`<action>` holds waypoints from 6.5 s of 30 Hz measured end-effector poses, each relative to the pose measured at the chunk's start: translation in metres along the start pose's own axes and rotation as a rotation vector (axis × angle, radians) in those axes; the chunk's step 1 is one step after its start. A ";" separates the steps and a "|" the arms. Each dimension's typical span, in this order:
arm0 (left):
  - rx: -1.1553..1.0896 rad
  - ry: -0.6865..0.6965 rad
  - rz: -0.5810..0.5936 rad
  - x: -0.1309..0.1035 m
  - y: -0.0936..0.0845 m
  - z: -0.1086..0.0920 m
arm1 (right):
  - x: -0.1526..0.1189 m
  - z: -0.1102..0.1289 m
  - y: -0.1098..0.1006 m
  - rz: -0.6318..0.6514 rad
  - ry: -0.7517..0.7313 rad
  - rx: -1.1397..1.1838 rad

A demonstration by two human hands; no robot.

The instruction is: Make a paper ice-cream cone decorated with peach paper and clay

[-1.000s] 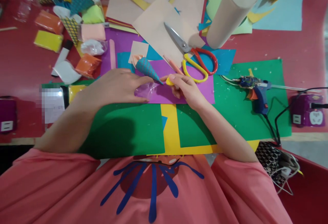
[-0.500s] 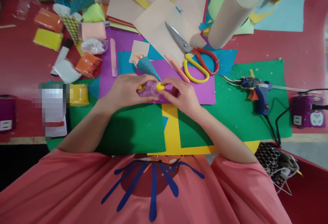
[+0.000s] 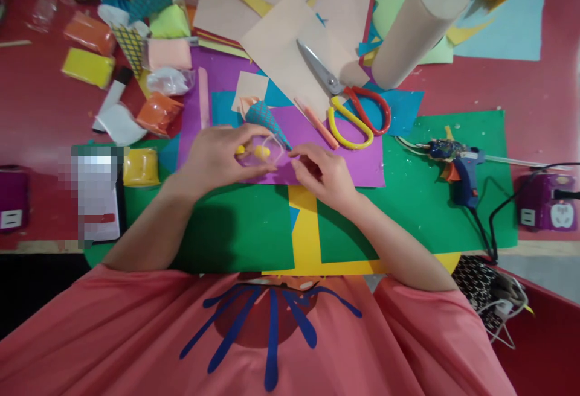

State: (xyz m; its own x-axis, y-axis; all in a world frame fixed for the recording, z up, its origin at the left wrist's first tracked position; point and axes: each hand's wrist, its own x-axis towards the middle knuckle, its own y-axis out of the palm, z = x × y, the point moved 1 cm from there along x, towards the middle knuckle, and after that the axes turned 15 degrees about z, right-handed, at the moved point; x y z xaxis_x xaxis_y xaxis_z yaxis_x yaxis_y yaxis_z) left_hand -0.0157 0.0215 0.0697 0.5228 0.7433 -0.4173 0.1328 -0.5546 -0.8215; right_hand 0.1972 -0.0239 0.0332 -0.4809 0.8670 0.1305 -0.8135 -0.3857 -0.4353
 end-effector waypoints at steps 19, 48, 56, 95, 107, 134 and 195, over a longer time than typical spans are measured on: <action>-1.350 0.354 0.129 0.020 0.048 -0.025 | 0.002 -0.009 -0.001 -0.109 0.021 0.022; -1.401 0.425 -0.266 0.023 0.071 -0.017 | 0.000 -0.018 0.005 -0.094 -0.154 -0.186; -1.283 0.394 -0.306 0.022 0.070 -0.017 | 0.004 -0.009 0.010 -0.075 0.102 0.275; -0.455 0.681 -0.554 0.016 0.069 -0.014 | 0.008 -0.011 0.010 0.338 0.390 1.143; -0.497 0.685 -0.416 0.017 0.071 -0.012 | 0.008 -0.011 0.010 0.435 0.399 1.141; -0.678 0.670 -0.395 0.015 0.067 -0.011 | 0.007 -0.012 0.011 0.432 0.435 1.262; -1.209 0.515 -0.155 0.013 0.065 -0.018 | 0.007 -0.008 0.013 0.291 0.268 0.961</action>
State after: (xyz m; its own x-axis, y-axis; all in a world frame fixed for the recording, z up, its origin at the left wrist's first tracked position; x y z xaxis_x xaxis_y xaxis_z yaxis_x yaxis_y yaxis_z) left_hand 0.0145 -0.0117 0.0179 0.6564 0.7516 0.0644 0.7417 -0.6586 0.1267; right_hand 0.1859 -0.0202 0.0215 -0.7076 0.6965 -0.1191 -0.6519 -0.5784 0.4903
